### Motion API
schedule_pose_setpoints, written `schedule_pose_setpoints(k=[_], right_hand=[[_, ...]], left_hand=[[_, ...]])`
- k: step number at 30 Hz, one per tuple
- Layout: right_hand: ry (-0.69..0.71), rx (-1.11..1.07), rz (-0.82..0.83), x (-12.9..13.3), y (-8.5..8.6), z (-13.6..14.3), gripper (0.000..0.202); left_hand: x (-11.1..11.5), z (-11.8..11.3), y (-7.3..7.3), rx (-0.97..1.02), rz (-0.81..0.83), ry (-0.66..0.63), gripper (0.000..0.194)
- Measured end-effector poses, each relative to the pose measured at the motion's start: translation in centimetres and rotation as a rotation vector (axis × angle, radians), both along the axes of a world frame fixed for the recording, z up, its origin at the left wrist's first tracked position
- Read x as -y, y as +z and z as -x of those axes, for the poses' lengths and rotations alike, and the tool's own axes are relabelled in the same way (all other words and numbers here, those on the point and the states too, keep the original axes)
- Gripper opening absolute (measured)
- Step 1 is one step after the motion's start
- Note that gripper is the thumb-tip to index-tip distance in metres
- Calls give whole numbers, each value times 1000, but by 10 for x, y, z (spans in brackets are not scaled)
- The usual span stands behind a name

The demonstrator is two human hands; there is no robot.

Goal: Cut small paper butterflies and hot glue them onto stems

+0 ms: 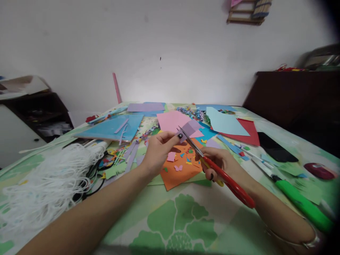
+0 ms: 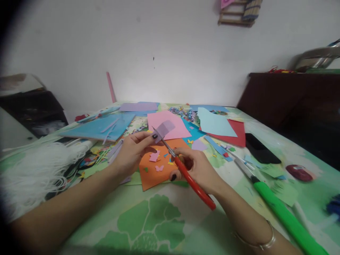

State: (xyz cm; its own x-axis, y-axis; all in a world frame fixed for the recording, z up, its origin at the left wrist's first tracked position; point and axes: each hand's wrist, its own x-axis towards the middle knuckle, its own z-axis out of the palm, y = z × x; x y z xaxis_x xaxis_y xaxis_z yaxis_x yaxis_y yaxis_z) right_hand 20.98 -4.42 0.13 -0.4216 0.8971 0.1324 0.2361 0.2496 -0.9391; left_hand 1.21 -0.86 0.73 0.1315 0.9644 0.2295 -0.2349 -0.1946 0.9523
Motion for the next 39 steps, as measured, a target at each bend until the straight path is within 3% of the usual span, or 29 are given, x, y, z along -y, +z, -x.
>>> schedule_pose_setpoints(k=[15, 23, 39], right_hand=[[4, -33, 13, 0, -4, 4, 33], [19, -68, 3, 2, -4, 3, 47], [-94, -63, 69, 3, -2, 8, 36]], left_hand=[[0, -4, -6, 162, -24, -19, 10], [1, -5, -6, 173, -20, -19, 11], [2, -5, -4, 186, 9, -17, 13]])
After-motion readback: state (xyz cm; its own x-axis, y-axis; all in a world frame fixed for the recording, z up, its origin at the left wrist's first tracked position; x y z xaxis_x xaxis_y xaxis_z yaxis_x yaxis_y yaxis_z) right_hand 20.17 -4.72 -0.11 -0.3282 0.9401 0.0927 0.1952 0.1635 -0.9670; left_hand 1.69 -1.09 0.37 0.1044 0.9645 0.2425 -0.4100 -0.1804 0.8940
